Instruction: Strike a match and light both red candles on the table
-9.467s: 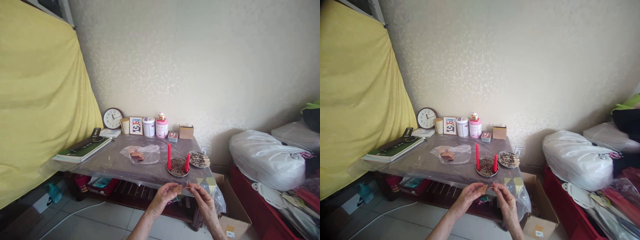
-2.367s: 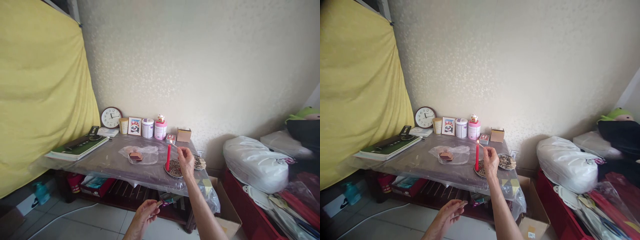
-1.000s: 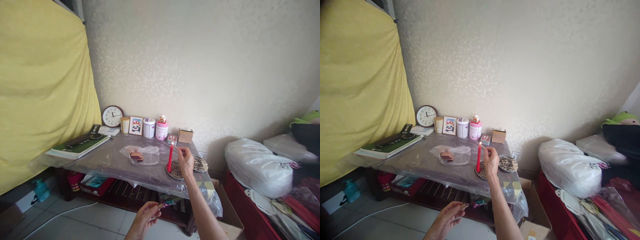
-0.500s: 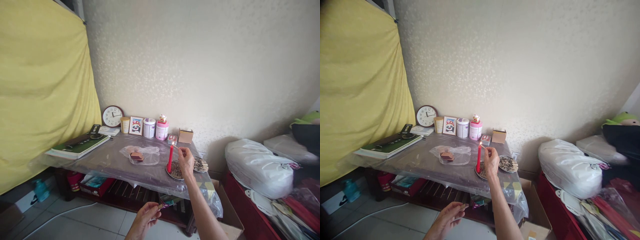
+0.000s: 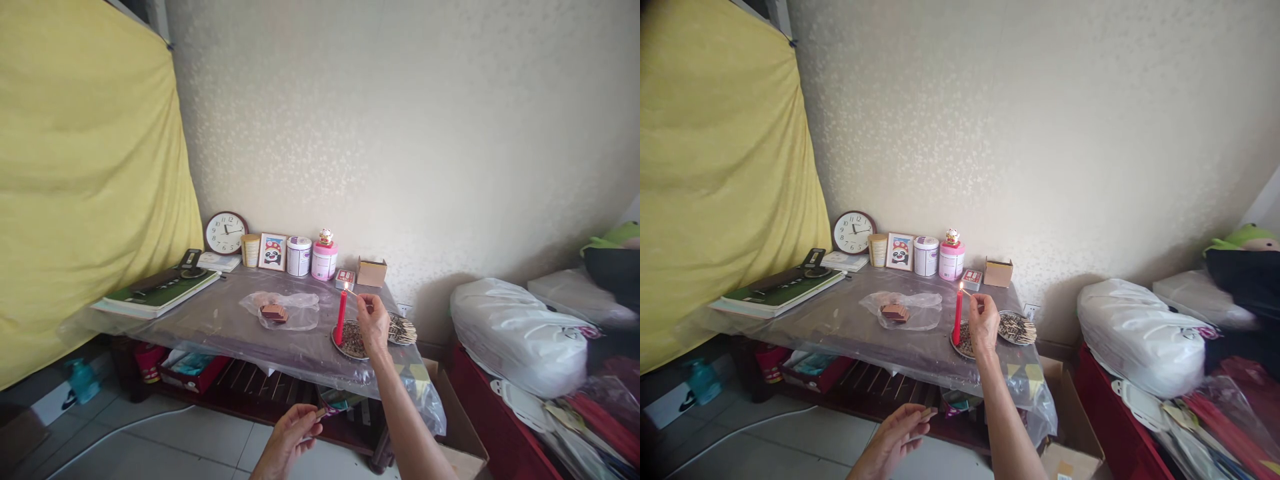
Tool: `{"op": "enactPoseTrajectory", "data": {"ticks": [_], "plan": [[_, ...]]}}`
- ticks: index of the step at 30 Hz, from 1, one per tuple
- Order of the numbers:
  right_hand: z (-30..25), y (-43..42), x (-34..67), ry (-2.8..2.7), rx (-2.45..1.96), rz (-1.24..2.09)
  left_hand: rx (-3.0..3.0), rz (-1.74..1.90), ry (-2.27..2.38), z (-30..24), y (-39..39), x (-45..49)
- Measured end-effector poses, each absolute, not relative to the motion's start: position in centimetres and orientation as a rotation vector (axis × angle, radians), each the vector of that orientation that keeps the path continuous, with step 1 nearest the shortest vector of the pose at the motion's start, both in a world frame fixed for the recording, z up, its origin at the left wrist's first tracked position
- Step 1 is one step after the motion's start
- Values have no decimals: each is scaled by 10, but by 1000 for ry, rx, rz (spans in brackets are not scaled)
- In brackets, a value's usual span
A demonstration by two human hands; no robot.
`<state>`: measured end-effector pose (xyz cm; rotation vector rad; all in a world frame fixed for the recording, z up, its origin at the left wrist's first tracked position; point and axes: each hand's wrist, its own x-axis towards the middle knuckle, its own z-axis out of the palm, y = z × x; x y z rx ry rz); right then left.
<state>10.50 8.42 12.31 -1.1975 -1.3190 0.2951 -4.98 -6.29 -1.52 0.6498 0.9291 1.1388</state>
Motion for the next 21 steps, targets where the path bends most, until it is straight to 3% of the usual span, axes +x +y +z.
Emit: {"op": "enactPoseTrajectory", "data": {"ticks": [21], "plan": [[139,64,114,-1280,-1126,355,632,1128,908,-24,-59,-49]]}}
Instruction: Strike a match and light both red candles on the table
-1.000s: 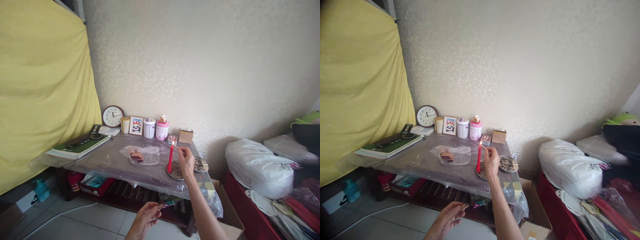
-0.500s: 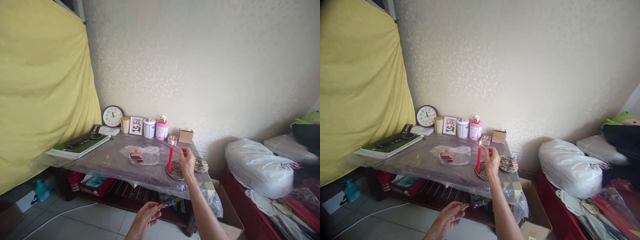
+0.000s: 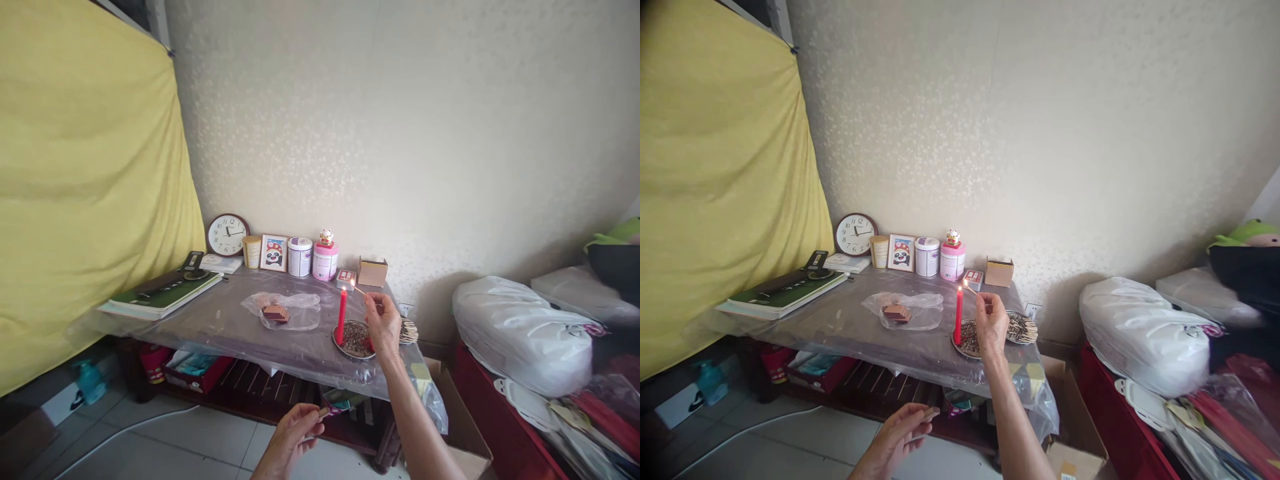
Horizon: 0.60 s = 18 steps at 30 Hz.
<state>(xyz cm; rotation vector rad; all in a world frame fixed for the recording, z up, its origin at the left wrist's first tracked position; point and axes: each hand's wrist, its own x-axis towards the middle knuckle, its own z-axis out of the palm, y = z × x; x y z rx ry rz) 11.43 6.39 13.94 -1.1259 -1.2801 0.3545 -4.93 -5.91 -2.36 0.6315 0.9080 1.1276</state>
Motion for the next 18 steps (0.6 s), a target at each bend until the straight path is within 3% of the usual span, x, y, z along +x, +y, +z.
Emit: {"op": "enactPoseTrajectory", "data": {"ticks": [18], "plan": [[141,39,172,-1076,-1038,452,669,1097,961,-25,-57,-50]]}}
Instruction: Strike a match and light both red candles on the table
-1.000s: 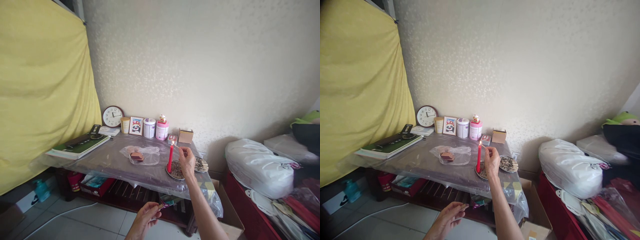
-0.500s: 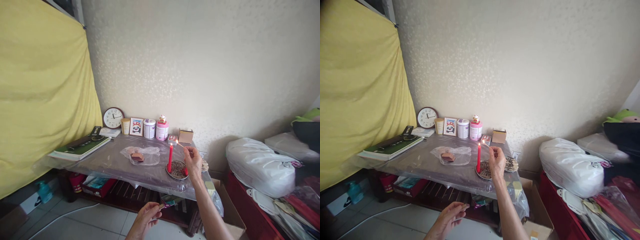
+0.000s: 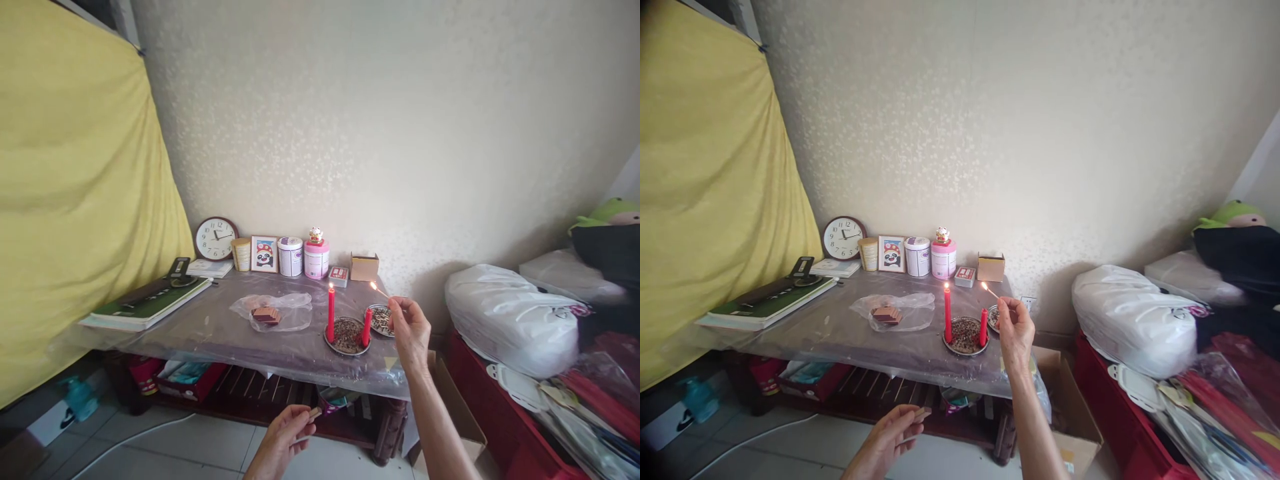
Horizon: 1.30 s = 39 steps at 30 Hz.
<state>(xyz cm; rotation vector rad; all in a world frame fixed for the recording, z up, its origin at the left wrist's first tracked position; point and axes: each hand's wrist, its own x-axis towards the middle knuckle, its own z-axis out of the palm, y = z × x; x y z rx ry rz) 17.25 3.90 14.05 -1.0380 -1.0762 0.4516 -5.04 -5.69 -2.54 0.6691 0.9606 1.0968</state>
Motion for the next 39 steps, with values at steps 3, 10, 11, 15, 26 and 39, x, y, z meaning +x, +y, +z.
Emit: {"op": "enactPoseTrajectory", "data": {"ticks": [3,10,11,15,26,39], "plan": [[135,40,179,-1066,-1009,481,675,1080,996,-27,-56,-52],[122,47,192,-1007,-987,534,710,1058,1065,-23,-56,-52],[120,48,194,-1001,-987,540,712,1063,1066,-22,-56,-52],[117,51,200,-982,-968,545,707,1071,1061,-21,-57,-51],[110,54,206,-979,-988,546,681,1090,1012,-22,-58,-51],[104,56,204,-985,-1038,567,673,1076,1004,-27,-56,-52]]}}
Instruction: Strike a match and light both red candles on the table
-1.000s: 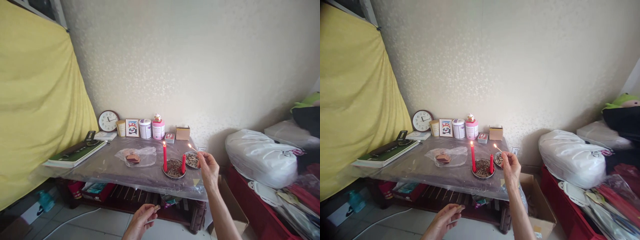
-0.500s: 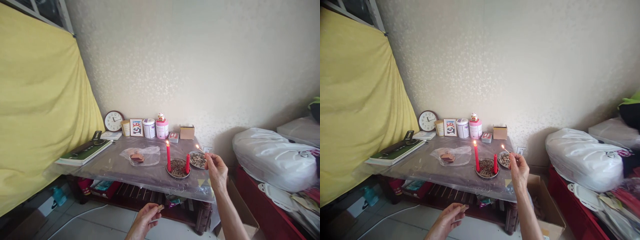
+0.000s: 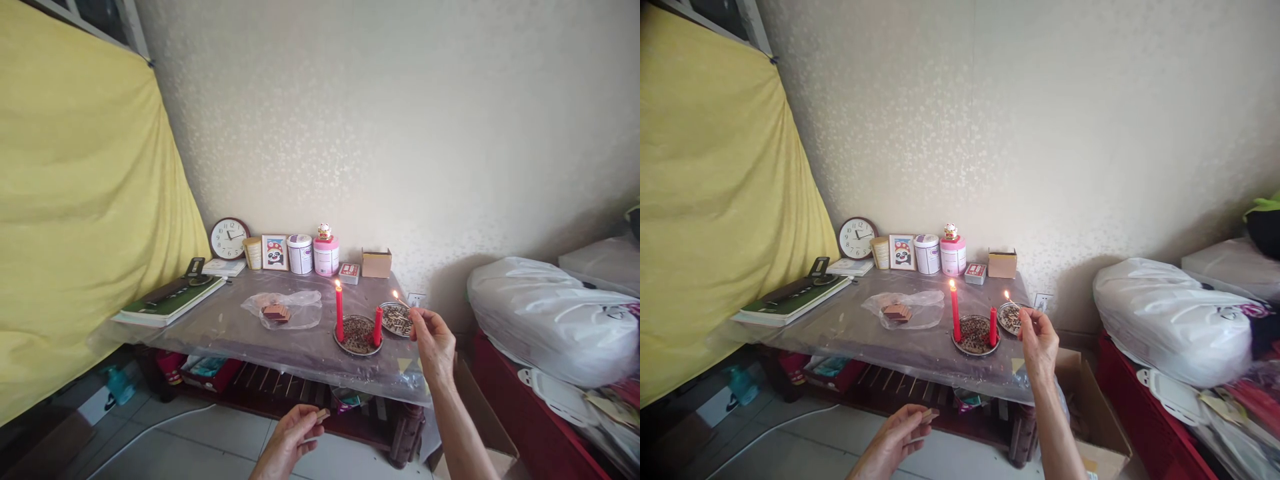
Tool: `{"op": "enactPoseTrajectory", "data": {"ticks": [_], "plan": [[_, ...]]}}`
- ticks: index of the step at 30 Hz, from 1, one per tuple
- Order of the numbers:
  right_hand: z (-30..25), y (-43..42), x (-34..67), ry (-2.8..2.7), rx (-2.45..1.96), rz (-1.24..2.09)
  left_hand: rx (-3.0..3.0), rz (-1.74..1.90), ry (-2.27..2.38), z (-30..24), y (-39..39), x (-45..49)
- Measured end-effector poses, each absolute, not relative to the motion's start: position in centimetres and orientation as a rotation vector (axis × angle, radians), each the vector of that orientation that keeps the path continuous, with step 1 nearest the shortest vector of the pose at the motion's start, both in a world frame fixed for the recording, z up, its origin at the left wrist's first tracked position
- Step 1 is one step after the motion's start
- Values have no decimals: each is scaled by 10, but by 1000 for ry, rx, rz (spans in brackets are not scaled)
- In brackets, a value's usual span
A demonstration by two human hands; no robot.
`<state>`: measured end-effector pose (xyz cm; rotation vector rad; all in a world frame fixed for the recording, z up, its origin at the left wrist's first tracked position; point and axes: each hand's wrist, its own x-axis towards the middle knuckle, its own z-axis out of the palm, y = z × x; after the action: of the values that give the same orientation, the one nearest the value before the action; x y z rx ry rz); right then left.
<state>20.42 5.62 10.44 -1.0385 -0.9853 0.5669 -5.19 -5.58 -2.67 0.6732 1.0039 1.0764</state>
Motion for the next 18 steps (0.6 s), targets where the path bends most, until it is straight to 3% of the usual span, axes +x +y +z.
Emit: {"op": "enactPoseTrajectory", "data": {"ticks": [18], "plan": [[106,53,200,-1018,-1044,553,680,1051,1006,-37,-54,-56]]}}
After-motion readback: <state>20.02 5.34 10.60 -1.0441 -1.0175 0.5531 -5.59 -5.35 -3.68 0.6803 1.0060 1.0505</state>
